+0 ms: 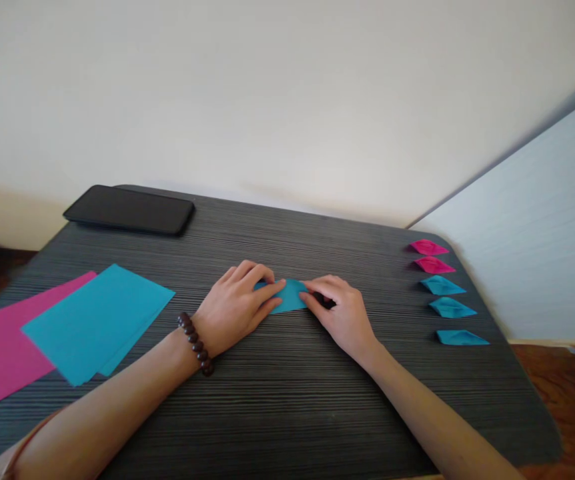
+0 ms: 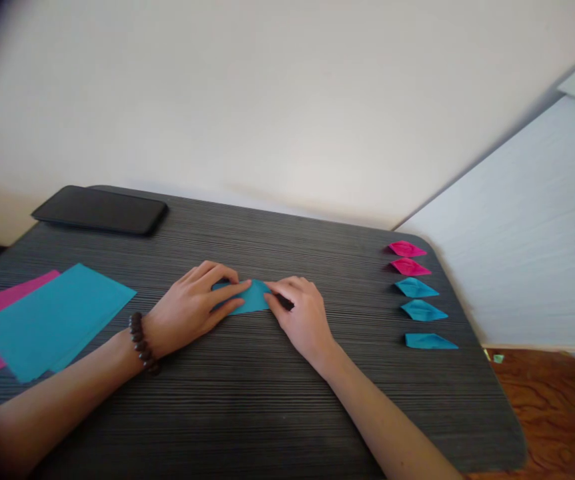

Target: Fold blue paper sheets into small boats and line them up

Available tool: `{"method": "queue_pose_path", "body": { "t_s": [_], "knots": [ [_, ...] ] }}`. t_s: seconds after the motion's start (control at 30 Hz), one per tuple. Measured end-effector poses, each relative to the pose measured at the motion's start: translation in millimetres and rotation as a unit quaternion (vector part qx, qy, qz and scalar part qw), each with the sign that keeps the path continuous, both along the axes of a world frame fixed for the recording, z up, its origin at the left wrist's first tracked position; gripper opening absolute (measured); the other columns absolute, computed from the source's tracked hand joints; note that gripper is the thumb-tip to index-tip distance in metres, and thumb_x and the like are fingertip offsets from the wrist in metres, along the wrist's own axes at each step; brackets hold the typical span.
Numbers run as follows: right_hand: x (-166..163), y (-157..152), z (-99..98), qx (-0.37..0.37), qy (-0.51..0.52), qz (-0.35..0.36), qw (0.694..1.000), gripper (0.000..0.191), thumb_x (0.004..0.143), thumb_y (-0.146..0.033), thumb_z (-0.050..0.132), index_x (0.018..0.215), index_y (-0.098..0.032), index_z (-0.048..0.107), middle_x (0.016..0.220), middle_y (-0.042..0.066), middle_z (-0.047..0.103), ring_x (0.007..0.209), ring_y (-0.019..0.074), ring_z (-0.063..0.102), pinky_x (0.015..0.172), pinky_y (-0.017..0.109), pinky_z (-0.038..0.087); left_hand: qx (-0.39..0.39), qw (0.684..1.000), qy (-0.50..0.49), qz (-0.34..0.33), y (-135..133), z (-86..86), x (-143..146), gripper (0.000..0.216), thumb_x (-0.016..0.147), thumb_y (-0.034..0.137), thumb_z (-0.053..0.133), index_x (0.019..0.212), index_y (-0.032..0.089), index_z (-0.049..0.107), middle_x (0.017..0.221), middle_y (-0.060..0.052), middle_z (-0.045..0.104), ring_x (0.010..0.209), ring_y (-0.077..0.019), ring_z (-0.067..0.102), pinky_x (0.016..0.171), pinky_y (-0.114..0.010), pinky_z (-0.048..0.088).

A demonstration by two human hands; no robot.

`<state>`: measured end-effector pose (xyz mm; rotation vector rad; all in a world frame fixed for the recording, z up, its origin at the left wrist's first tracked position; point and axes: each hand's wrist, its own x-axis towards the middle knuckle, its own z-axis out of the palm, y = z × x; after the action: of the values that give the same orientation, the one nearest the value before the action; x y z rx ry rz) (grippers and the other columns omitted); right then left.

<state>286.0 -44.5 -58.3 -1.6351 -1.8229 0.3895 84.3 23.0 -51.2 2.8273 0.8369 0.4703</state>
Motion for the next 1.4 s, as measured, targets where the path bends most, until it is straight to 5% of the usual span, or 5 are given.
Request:
{"method": "queue_pose_path", "body": {
  "t_s": [0.37, 0.87, 1.0, 1.23, 1.4],
  "knots": [
    [2, -13, -1.2, 0.047, -0.14, 0.114, 0.982, 0.034, 0.088, -0.015, 0.046, 0.12, -0.021, 0.057, 0.098, 0.007, 0.059, 0.085, 0.0176, 0.053, 0.075, 0.034, 0.047, -0.003, 1.0, 0.007, -0.019, 2, -0.7, -4, 0.029, 0.091, 0.032, 0.043, 0.114, 0.025, 0.059, 0.104, -0.005, 0.056, 0.098, -0.0222, 0.046, 0.084, -0.039, 0.044],
    [1, -15, 2.2, 0.026, -0.198, 0.129, 0.971, 0.043, 0.086, -0.012, 0.045, 0.127, -0.021, 0.051, 0.098, 0.009, 0.057, 0.086, 0.0191, 0.053, 0.076, 0.036, 0.048, 0.003, 0.999, 0.039, -0.022, 0, 7.0, -4, 0.029, 0.091, 0.029, 0.043, 0.117, 0.026, 0.056, 0.105, -0.006, 0.055, 0.098, -0.0227, 0.046, 0.083, -0.039, 0.044],
    [2, -14, 1.6, 0.018, -0.114, 0.099, 0.988, 0.038, 0.087, -0.015, 0.045, 0.124, -0.018, 0.053, 0.1, 0.009, 0.058, 0.089, 0.0182, 0.054, 0.079, 0.034, 0.048, 0.004, 0.998, 0.055, -0.022, 0, 9.4, -3, 0.029, 0.092, 0.028, 0.042, 0.117, 0.027, 0.055, 0.105, -0.005, 0.055, 0.098, -0.0233, 0.046, 0.083, -0.04, 0.043],
    [-10, -4, 4.9, -0.019, 0.002, -0.019, 1.0, 0.013, 0.084, -0.021, 0.054, 0.087, -0.02, 0.067, 0.079, 0.003, 0.063, 0.075, 0.0166, 0.058, 0.07, 0.03, 0.048, 0.008, 0.998, 0.06, -0.023, 0, 10.0, -2, 0.029, 0.091, 0.026, 0.044, 0.117, 0.027, 0.056, 0.106, -0.006, 0.055, 0.098, -0.0228, 0.045, 0.082, -0.039, 0.043],
    [-16, -6, 4.9, 0.001, 0.016, -0.04, 0.999, 0.017, 0.084, -0.021, 0.053, 0.093, -0.021, 0.068, 0.081, 0.003, 0.064, 0.073, 0.0151, 0.058, 0.068, 0.028, 0.048, 0.013, 0.998, 0.051, -0.03, 3, 8.5, -3, 0.029, 0.091, 0.028, 0.044, 0.118, 0.029, 0.055, 0.106, -0.006, 0.055, 0.098, -0.0227, 0.045, 0.082, -0.039, 0.044]
  ]
}}
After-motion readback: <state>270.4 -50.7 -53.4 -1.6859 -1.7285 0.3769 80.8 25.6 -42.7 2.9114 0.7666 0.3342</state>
